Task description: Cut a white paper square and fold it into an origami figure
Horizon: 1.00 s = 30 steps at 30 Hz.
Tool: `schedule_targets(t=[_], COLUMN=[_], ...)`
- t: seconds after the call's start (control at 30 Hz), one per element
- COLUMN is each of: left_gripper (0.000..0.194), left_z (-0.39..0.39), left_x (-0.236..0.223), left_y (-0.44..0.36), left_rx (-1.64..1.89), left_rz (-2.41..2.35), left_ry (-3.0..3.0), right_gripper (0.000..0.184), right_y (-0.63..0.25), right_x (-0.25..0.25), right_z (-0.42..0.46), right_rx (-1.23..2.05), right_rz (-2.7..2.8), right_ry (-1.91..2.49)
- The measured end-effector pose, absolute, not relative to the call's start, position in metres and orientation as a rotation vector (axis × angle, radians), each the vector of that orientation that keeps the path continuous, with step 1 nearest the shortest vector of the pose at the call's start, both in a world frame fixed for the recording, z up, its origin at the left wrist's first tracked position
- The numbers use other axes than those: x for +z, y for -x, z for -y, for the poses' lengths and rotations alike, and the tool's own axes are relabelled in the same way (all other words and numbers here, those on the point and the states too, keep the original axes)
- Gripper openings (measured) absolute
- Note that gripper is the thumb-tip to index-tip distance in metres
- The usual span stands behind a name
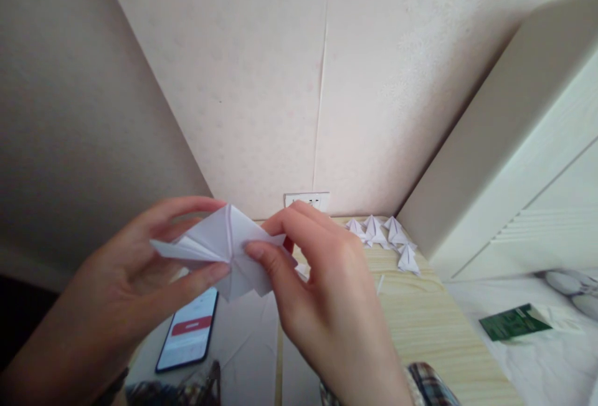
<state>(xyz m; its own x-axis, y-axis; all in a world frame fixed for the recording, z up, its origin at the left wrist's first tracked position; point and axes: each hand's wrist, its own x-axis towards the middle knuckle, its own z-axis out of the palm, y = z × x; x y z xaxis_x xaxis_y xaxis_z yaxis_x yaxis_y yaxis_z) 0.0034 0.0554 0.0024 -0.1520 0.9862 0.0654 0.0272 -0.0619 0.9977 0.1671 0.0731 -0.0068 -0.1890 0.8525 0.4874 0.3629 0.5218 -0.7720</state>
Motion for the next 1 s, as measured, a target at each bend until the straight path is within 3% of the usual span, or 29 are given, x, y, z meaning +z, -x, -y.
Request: schedule_targets(t=[0.37, 0.9, 1.0], left_gripper=[0.015, 0.018, 0.015], left_z=[-0.0529, -0.0552, -0.0570], left_x=[0.0072, 0.0049, 0.0032], left_y=[-0.0066, -0.0046, -0.0030], left_rx=[1.368, 1.341, 1.388], left_rz=[-1.373, -1.386, -1.370], left_ry=[-1.311, -1.198, -1.180], right_gripper=[0.023, 0.032, 0.022], right_y=[-0.1644, -0.1685, -0.1693], right_x=[-0.0008, -0.0046, -0.0047], right_z=[-0.0705, -0.0717, -0.0713], right_rx=[0.633, 0.615, 0.621], right_rz=[1.837, 1.811, 1.735], right_ry=[1.029, 1.011, 0.985])
